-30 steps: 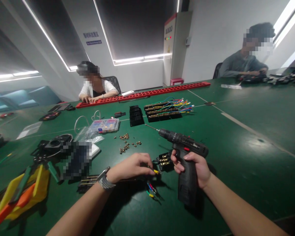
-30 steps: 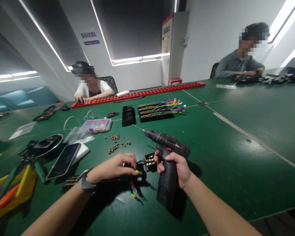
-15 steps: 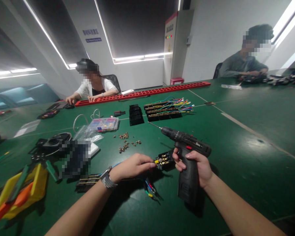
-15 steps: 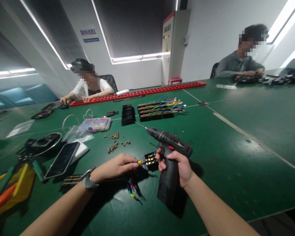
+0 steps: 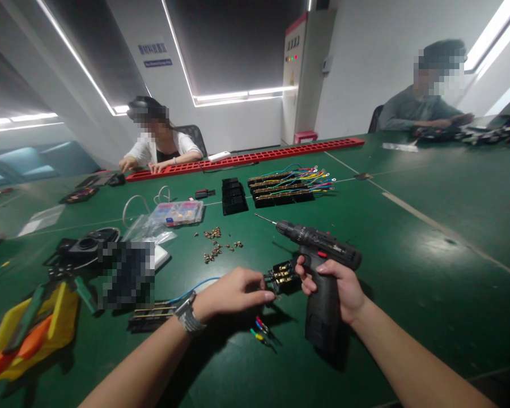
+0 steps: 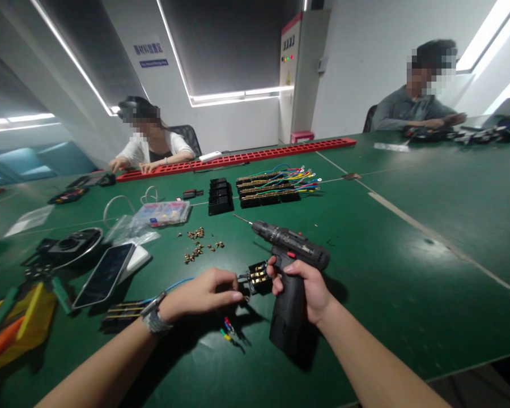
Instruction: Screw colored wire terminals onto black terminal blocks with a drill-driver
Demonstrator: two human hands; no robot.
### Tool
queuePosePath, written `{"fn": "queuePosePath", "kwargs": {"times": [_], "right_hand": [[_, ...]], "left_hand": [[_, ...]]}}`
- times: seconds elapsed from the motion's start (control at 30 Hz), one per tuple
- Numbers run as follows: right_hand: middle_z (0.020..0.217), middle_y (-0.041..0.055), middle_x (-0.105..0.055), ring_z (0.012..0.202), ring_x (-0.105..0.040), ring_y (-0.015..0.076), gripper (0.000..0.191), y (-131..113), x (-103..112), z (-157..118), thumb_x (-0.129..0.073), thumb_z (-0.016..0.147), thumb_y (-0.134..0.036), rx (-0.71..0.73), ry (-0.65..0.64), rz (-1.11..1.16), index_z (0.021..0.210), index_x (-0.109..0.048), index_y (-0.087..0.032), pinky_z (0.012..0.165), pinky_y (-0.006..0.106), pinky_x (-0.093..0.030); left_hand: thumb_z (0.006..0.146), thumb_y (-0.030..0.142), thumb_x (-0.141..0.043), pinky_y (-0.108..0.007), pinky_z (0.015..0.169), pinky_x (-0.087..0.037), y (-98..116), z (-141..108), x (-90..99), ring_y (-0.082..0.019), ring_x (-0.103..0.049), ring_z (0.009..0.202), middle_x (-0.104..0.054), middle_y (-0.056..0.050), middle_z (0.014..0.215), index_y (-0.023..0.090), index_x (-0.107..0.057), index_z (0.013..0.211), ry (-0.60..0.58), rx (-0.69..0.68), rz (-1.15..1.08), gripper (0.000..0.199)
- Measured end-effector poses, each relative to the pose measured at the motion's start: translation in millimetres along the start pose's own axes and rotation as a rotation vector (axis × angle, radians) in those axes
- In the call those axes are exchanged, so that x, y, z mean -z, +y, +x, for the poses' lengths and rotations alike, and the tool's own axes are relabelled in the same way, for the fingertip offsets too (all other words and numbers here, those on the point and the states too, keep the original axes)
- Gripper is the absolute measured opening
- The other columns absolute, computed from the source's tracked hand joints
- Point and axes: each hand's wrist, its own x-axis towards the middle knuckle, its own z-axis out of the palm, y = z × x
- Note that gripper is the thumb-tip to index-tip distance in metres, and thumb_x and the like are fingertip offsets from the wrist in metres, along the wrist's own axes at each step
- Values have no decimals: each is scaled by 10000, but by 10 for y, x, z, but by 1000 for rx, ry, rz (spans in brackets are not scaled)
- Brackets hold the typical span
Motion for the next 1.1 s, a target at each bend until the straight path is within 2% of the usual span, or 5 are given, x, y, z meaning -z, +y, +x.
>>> {"fn": "queuePosePath", "kwargs": {"times": [0.13,0.3,0.47,0.73,1.1], "right_hand": [[920,73,-751,637,-640,140,341,5,-5,-4,-726,736,-273,15,-10,-27,1039,-804,-137,674,271,-555],[1005,89,-787,913,-729,243,355,-7,-41,-34,-708,766,-287,156,-74,-179,1085,-809,-170,944,374,-564],[1141,116,-782,1139,-677,313,369,-72,-33,-84,-659,811,-320,277,-186,-541,1116,-809,-175,1146,469,-435],[1073,100,-792,987,-712,269,306,86,15,-2,-669,844,-308,181,-166,-555,1083,-817,-188,1009,425,-521],[1048,84,-790,931,-720,240,304,120,85,32,-695,834,-303,179,-131,-491,1093,-801,-184,979,401,-529]], "left_hand": [[994,606,-654,-258,767,-451,24,30,-33,-179,-672,839,-754,-40,917,204,-771,1004,-24,-116,68,419],[1029,575,-618,-266,794,-457,77,45,-49,-190,-676,887,-747,-58,957,211,-774,1005,-42,-200,97,396],[1080,573,-500,-254,706,-408,39,57,-76,-152,-586,759,-669,-20,840,181,-715,936,43,-111,61,470],[1037,651,-448,-251,547,-283,-92,110,-129,-119,-416,599,-477,29,649,168,-598,736,134,205,-25,588],[1056,520,-464,-288,606,-333,19,98,-265,-173,-561,620,-692,-72,753,201,-741,845,214,217,364,472]]}}
